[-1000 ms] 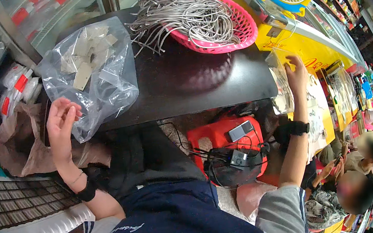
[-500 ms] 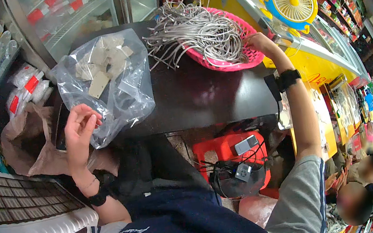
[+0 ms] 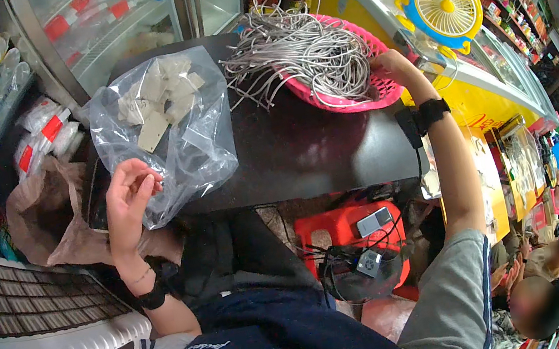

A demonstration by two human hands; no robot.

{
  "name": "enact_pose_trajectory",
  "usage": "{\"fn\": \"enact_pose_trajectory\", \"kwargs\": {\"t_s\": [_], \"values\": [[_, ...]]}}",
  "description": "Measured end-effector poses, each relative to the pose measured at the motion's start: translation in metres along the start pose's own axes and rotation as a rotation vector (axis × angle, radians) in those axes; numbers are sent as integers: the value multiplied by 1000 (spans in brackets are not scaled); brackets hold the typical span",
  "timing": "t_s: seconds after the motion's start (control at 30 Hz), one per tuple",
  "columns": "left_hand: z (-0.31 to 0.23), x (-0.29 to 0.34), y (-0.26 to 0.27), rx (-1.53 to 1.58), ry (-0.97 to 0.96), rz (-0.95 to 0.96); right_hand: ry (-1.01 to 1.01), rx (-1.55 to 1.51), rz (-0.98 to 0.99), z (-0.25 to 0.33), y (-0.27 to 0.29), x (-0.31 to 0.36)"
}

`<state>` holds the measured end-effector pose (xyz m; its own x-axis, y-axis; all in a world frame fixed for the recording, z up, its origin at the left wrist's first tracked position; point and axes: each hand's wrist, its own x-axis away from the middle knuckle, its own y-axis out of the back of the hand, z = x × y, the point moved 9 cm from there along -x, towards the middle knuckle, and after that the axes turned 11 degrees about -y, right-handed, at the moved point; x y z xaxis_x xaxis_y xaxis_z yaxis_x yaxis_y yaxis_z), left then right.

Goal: The recorder is threading plastic tags through holes in cardboard product cards and securing them.

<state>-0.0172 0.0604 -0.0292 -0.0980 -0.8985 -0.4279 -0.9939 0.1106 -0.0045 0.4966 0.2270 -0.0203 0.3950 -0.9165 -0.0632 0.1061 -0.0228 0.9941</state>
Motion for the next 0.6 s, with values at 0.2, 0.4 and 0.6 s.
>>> {"fn": "enact_pose_trajectory", "kwargs": {"t_s": [0.2,0.4,0.6], "values": [[-2,7,6,-12,21,-33,-32,17,-20,17,2,-19],[-13,-6,22,-703,-222,-180,-7,528,94,-36,-39,-24],[16,-51,21,-1199,-332,36,-209,-161,-44,-70,-42,-43]]}}
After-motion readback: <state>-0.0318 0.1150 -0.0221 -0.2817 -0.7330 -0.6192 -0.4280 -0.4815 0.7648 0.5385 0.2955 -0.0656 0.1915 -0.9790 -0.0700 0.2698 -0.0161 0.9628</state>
